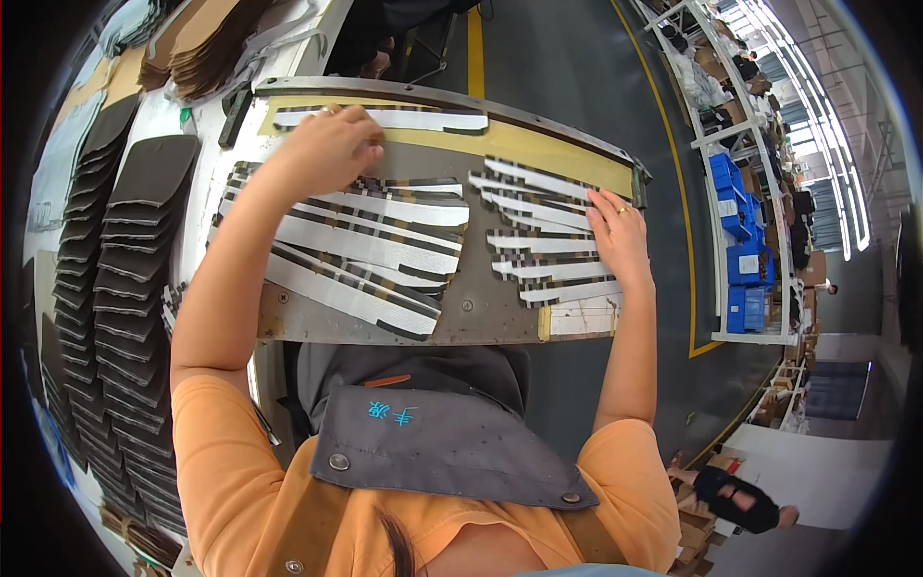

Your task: Arranging and aligning thin leather straps into a metal press or guide jig on a workshop table.

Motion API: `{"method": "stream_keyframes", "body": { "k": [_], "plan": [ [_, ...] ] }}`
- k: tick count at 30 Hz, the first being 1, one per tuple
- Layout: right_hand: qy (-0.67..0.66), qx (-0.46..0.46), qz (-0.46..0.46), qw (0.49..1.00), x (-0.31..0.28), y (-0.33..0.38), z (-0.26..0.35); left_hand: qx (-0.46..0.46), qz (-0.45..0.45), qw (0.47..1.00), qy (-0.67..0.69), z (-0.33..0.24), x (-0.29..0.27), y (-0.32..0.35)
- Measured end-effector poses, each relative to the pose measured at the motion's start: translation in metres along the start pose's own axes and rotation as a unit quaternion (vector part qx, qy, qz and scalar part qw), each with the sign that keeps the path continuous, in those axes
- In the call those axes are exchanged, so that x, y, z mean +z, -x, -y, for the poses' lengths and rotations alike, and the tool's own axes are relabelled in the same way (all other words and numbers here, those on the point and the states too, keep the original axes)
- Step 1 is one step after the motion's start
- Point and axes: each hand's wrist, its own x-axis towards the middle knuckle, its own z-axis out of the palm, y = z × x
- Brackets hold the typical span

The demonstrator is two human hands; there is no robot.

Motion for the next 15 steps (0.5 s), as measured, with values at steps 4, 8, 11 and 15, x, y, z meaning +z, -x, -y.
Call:
{"method": "stream_keyframes", "body": {
  "k": [4,8,11,15],
  "plan": [
    [-0.035,-0.020,-0.006,0.999,-0.008,-0.011,0.016,0.045,-0.088,0.995,-0.003,-0.017,0.032,-0.012],
    [-0.154,-0.110,-0.041,0.981,0.012,-0.059,0.076,0.036,-0.088,0.995,0.000,-0.028,0.040,-0.020],
    [-0.157,-0.151,-0.036,0.975,0.040,-0.082,0.104,0.047,-0.094,0.994,-0.007,-0.026,0.042,-0.019],
    [-0.102,-0.156,-0.022,0.982,0.045,-0.082,0.107,-0.027,-0.099,0.990,-0.094,-0.021,0.034,-0.008]
  ]
}}
